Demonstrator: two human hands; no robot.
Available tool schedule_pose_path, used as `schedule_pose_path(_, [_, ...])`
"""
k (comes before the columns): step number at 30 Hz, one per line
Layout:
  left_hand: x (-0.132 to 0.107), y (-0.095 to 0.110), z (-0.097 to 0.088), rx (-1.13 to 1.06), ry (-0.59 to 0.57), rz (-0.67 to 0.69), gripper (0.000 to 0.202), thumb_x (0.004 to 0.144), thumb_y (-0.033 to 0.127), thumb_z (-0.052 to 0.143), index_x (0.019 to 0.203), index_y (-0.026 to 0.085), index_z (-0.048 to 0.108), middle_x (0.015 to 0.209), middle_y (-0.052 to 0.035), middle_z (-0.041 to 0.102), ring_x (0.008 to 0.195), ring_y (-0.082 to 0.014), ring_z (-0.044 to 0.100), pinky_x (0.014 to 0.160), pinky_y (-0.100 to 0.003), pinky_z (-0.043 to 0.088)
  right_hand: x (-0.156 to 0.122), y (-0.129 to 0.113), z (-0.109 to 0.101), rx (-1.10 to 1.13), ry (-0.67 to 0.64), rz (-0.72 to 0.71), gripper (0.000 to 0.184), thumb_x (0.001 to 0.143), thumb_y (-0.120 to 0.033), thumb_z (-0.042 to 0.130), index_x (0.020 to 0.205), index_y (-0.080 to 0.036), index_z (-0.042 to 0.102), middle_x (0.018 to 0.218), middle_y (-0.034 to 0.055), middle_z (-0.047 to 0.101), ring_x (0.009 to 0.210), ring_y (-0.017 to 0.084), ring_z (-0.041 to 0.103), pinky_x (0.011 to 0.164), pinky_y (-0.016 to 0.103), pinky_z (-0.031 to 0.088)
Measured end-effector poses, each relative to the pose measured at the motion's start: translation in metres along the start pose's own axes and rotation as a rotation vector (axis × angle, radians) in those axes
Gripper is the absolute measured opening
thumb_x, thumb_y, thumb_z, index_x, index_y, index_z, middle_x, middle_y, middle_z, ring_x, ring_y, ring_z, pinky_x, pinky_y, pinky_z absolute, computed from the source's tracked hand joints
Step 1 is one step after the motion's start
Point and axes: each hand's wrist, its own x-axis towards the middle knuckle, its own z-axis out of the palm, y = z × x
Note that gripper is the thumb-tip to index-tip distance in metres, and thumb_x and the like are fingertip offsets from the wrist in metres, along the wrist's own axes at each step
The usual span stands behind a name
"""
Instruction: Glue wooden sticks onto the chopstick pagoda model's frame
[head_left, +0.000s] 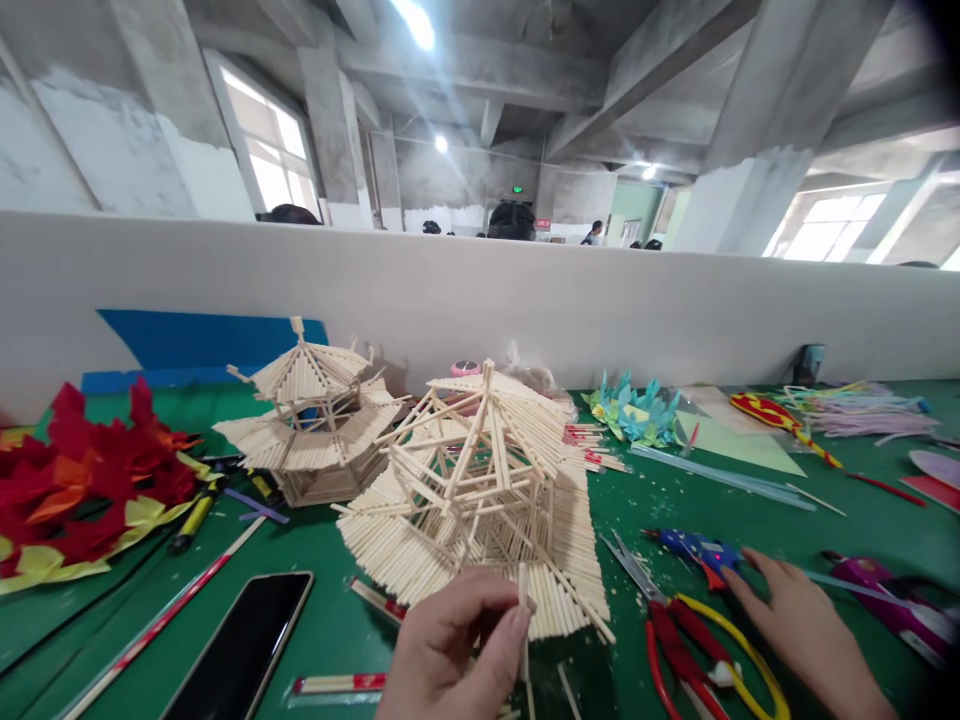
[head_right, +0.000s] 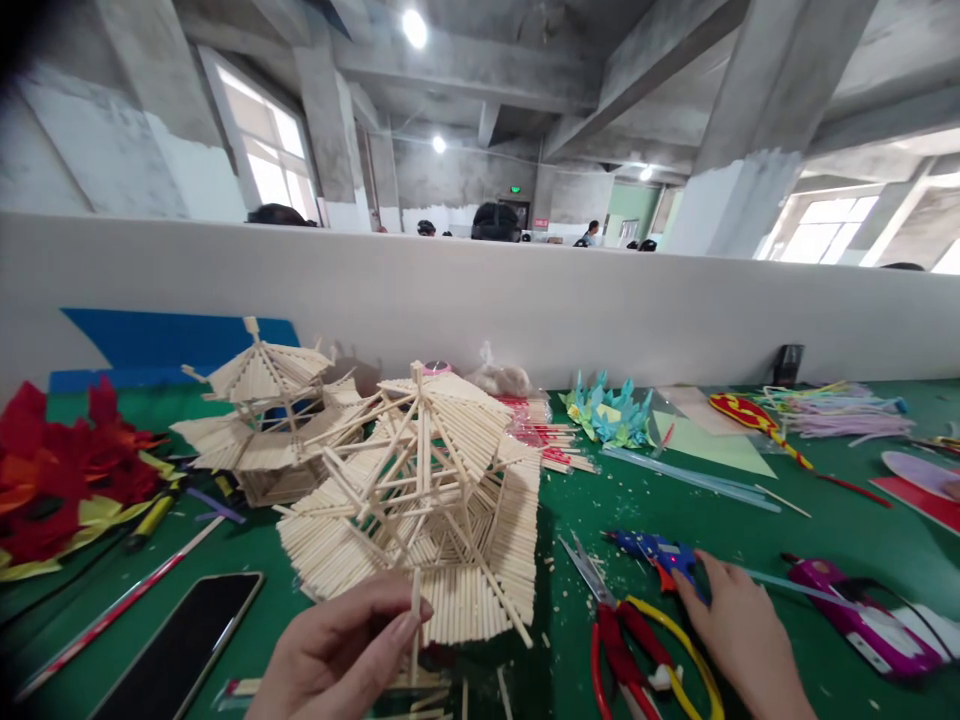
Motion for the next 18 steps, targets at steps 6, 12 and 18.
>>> schedule_pose_path(6, [0.003,0.018,0.021,-0.138,-0.064,-0.185,0.013,0.066,0.029,0.066,0.06,0.018,0.068,0.053,0.0038,0.048,0.05,-0.0082,0.038,0.044,-0.018,0.031,-0.048,-0.125,-0.063,0.335,0.011,-0.56,0.019,0.083,-0.032,0.049,0.101,-0.027,0.055,0.098,0.0036,0.06,0.086,0.017,0.058,0.07,0.024,0.048])
schedule_pose_path(12, [0.008,0.039,0.02,-0.032,-0.129,-0.114,0.014,0.07,0.029,0.063,0.063,0.017,0.067,0.053,0.0027,0.05,0.05,-0.0093,0.04,0.045,-0.019,0.032,-0.07,-0.214,-0.079,0.635,-0.218,-0.956,0.023,0.08,-0.018,0.055,0.102,-0.025,0.057,0.084,0.0006,0.058,0.075,0.012,0.055,0.064,0.021,0.047])
schedule_pose_path(18, [0.015,0.048,0.011,0.051,-0.129,0.024,0.014,0.072,0.026,0.06,0.061,0.018,0.064,0.055,0.0033,0.049,0.05,-0.0096,0.04,0.046,-0.02,0.033,-0.061,-0.234,-0.075,0.773,-0.413,-0.81,0.004,0.081,-0.023,0.056,0.078,-0.02,0.058,0.07,-0.0024,0.056,0.062,0.009,0.05,0.057,0.021,0.043])
